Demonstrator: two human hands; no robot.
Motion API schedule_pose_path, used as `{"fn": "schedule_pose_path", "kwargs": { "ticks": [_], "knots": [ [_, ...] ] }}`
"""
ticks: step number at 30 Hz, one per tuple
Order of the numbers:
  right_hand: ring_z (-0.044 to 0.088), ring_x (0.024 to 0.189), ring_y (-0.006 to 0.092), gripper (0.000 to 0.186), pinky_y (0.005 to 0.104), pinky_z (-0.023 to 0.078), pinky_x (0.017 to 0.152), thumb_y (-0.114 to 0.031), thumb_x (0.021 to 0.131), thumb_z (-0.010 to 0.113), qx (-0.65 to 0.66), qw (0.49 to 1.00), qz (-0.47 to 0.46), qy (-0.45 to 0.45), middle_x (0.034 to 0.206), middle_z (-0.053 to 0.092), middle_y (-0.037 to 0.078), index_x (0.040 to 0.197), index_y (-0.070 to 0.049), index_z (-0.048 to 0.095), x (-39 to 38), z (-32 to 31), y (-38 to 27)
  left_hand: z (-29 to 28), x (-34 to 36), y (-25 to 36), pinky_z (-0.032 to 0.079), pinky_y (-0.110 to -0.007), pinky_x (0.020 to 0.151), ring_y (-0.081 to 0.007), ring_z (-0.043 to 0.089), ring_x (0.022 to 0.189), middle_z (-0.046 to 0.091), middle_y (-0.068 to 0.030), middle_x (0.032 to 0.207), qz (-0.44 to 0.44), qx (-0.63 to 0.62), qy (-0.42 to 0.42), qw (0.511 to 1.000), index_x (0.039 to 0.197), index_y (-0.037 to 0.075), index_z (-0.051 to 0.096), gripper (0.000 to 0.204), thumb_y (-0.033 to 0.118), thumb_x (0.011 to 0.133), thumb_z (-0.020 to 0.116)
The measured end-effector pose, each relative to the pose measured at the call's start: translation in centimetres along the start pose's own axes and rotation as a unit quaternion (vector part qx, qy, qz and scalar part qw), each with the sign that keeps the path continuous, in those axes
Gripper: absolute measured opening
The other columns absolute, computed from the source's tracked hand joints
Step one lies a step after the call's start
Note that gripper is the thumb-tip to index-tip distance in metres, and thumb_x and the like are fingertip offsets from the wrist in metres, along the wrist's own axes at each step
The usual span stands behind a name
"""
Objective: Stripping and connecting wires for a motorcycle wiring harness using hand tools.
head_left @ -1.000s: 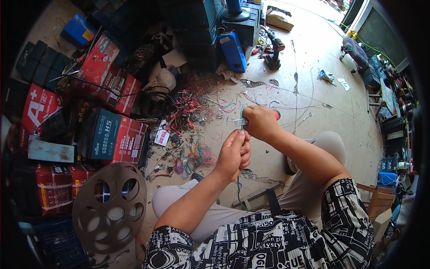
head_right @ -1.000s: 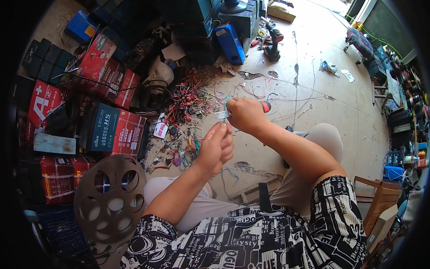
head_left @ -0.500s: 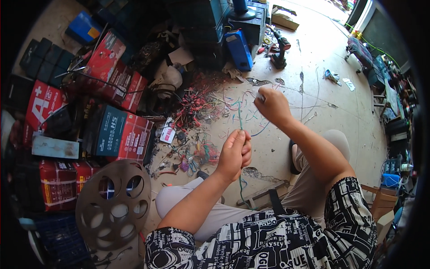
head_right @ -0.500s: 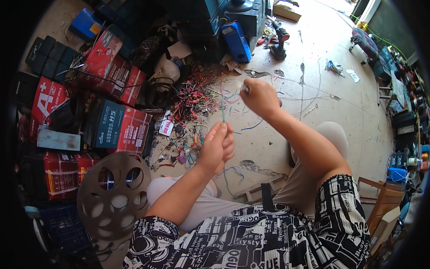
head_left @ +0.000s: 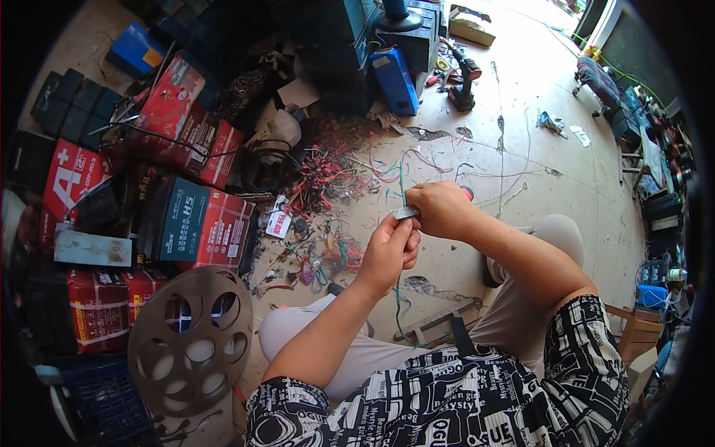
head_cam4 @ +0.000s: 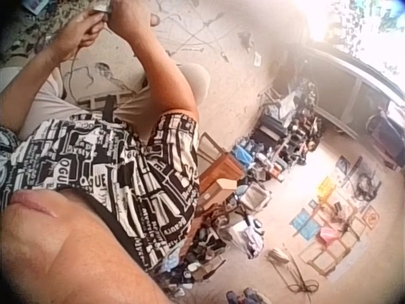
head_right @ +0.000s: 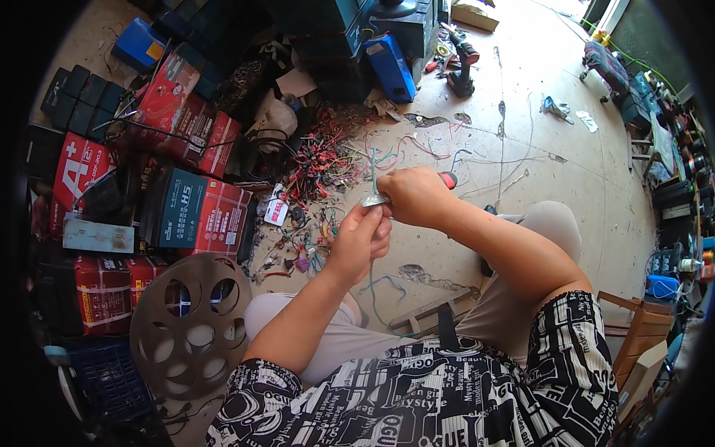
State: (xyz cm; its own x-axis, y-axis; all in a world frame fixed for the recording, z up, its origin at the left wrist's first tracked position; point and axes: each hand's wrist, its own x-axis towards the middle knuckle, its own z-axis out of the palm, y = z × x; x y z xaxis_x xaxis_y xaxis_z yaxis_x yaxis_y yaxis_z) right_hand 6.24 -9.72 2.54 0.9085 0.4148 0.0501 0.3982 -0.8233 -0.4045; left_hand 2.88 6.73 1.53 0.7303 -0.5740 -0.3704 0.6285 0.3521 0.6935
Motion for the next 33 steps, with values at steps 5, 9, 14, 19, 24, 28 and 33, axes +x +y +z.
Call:
{"fn": "schedule_pose_path", "kwargs": {
  "ticks": [5,9,14,19,24,28,33],
  "knots": [
    [0.060,0.068,0.0312,0.021,0.0406,0.048,0.059,-0.017,0.063,0.068,0.006,0.999,-0.002,0.044,0.072,0.059,0.008,0.071,-0.007,0.053,-0.2,0.9,0.5,0.4,0.4,-0.2,0.024,-0.019,0.042,-0.0042,0.029,0.047,0.041,0.0023,0.067,-0.014,-0.018,0.007,1.000,0.095,0.009,0.049,0.012,0.018,0.098,0.042],
    [0.061,0.068,0.0304,0.017,0.0406,0.048,0.059,-0.016,0.065,0.065,0.000,0.996,0.028,0.084,0.072,0.059,0.008,0.070,-0.007,0.052,0.1,1.6,1.0,1.0,0.3,0.3,0.022,-0.019,0.041,-0.0037,0.028,0.046,0.038,0.0038,0.064,-0.020,-0.045,0.006,0.999,0.094,0.009,0.048,0.012,0.020,0.098,0.043],
    [0.063,0.067,0.0276,0.011,0.0394,0.049,0.060,-0.018,0.069,0.063,-0.046,0.992,0.035,0.116,0.070,0.062,0.007,0.073,-0.008,0.058,0.8,2.0,2.3,0.7,0.3,0.2,0.022,-0.019,0.040,-0.0039,0.028,0.046,0.036,0.0033,0.065,-0.040,-0.061,0.009,0.997,0.094,0.010,0.046,0.015,0.022,0.099,0.041],
    [0.060,0.068,0.0311,0.015,0.0412,0.047,0.059,-0.016,0.068,0.066,0.011,0.987,0.060,0.151,0.069,0.059,0.009,0.069,-0.007,0.055,1.0,1.4,2.1,0.4,0.0,0.6,0.022,-0.019,0.040,-0.0040,0.028,0.045,0.037,0.0030,0.065,-0.027,-0.053,0.006,0.998,0.092,0.009,0.046,0.016,0.023,0.099,0.040],
    [0.062,0.071,0.0323,0.015,0.0430,0.048,0.062,-0.020,0.070,0.065,0.029,0.996,0.045,0.074,0.072,0.062,0.011,0.073,-0.007,0.058,0.8,1.0,0.5,0.3,-0.2,0.6,0.021,-0.018,0.040,-0.0031,0.027,0.045,0.036,0.0051,0.063,-0.014,-0.025,-0.004,1.000,0.092,0.011,0.048,0.014,0.022,0.098,0.041],
    [0.062,0.073,0.0339,0.017,0.0430,0.049,0.064,-0.020,0.069,0.066,0.036,0.998,0.042,0.031,0.073,0.062,0.011,0.074,-0.007,0.057,0.9,1.0,0.4,0.1,-0.1,0.6,0.021,-0.018,0.040,-0.0028,0.027,0.045,0.036,0.0055,0.062,-0.017,0.015,-0.005,1.000,0.092,0.012,0.048,0.015,0.023,0.099,0.040],
    [0.062,0.071,0.0329,0.014,0.0423,0.049,0.062,-0.019,0.069,0.065,0.018,0.998,0.053,0.043,0.073,0.062,0.011,0.073,-0.008,0.058,0.6,1.2,1.0,0.6,-0.2,0.6,0.020,-0.018,0.040,-0.0027,0.027,0.045,0.035,0.0057,0.062,-0.036,0.011,-0.019,0.999,0.092,0.012,0.048,0.015,0.022,0.099,0.040]
  ]
}}
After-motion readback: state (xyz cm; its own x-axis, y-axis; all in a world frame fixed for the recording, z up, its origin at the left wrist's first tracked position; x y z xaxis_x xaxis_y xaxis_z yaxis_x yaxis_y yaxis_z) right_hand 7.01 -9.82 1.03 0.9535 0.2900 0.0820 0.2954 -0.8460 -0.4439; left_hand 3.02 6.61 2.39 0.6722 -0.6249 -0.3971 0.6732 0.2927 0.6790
